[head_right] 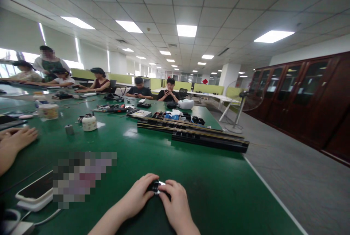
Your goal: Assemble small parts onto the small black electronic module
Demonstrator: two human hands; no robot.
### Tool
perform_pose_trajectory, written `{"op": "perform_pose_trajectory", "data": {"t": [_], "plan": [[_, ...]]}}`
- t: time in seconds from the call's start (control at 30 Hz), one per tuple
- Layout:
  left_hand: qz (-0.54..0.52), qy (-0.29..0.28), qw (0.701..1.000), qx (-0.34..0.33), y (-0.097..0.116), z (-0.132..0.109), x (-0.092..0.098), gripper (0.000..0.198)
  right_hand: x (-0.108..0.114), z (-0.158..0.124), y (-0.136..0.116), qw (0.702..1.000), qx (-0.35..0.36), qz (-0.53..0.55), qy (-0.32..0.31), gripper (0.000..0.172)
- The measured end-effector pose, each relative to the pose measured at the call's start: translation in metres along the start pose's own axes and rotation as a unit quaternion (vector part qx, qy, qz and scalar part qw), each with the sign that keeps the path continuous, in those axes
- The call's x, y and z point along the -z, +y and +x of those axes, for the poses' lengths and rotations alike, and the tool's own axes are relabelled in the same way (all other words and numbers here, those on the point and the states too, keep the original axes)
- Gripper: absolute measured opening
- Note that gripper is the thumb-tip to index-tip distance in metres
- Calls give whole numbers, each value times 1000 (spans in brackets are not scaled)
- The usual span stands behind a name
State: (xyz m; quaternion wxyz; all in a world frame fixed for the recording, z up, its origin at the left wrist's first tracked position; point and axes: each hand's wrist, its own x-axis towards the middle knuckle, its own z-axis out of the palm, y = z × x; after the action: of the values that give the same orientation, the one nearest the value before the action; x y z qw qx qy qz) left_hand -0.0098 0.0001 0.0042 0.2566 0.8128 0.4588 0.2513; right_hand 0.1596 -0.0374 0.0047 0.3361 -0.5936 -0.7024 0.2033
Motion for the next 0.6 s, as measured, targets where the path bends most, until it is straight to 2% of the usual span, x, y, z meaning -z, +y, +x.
{"op": "perform_pose_trajectory", "data": {"t": [0.23, 0.4, 0.6], "plan": [[-2, -4, 1000, 4, 3, 0, 2, 48, 2, 0, -1, 1000, 0, 7, -6, 21], [3, 2, 1000, -1, 2, 0, 2, 42, 5, -1, 0, 999, 3, 40, -5, 36], [7, -6, 1000, 6, 1, 0, 1, 43, 3, 0, 4, 999, -3, 52, 0, 44]]}}
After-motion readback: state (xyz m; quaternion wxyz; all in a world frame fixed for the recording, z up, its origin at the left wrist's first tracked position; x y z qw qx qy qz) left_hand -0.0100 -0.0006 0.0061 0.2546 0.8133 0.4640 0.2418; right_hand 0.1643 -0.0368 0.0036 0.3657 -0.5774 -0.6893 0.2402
